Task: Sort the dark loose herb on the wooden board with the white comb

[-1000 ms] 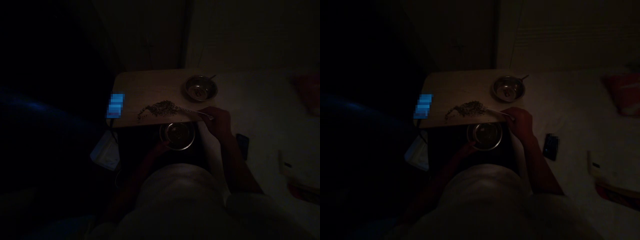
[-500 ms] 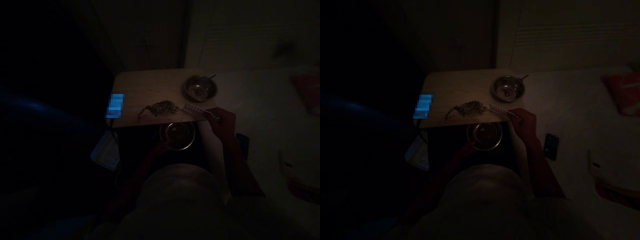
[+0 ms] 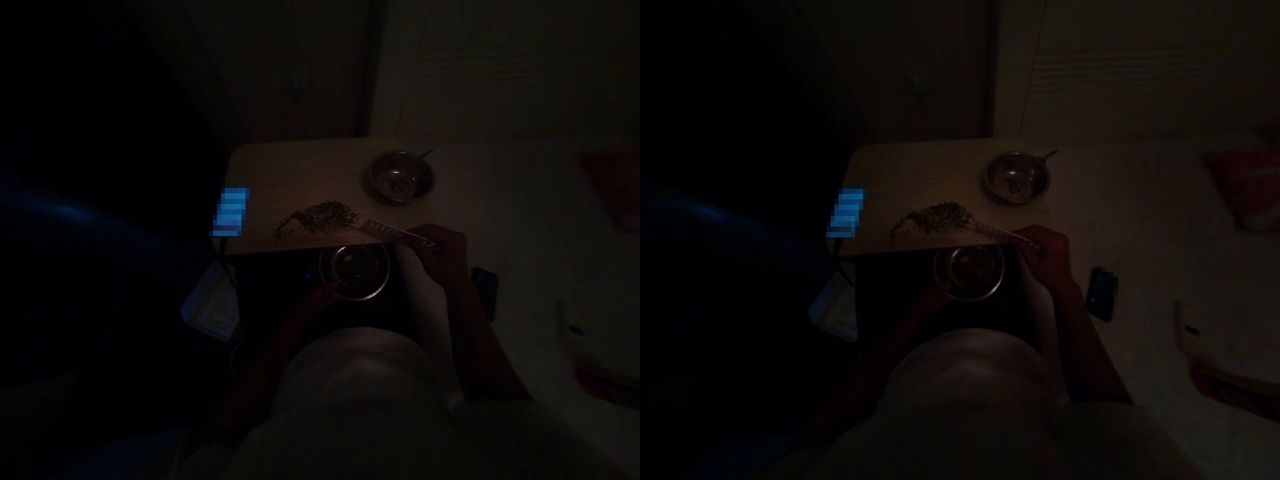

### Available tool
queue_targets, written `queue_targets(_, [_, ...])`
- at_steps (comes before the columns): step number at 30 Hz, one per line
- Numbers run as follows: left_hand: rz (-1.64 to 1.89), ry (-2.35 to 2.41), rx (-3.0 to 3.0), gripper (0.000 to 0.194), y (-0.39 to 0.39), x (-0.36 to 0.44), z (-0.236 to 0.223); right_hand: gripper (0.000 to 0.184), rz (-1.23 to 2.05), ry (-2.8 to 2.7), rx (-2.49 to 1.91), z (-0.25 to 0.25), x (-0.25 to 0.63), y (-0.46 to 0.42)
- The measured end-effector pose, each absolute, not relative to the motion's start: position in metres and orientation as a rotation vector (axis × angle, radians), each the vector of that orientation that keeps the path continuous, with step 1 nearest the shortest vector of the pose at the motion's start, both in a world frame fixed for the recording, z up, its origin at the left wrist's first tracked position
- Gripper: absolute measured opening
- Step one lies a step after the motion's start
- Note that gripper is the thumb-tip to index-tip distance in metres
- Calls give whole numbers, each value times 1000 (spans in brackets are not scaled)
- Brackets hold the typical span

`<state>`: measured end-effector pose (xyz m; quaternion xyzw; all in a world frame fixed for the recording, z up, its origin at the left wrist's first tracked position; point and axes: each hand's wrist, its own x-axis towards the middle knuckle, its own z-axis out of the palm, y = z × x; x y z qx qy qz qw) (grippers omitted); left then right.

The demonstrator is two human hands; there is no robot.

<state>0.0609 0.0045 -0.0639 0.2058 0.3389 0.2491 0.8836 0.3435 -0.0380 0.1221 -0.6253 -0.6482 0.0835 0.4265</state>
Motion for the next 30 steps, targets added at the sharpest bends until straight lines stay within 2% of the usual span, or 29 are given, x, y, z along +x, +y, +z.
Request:
queue_targets(8, [523, 651, 432, 46, 6, 61, -61, 19, 368, -1644, -1485, 119, 342, -41])
queue_targets(14, [526, 673, 405, 41, 5, 62, -59, 17, 237, -1428, -1595, 118, 340, -34])
queue_targets(21, [542, 681, 399, 42, 3, 61, -58, 18, 173, -1482, -1579, 114, 334, -27])
queue_targets(26, [525, 749, 390, 34, 3, 62, -60, 18, 187, -1509, -1585, 113, 333, -23])
queue_targets(30, [537, 736, 390, 38, 3, 61, -62, 16, 206, -1530, -1566, 113, 334, -24])
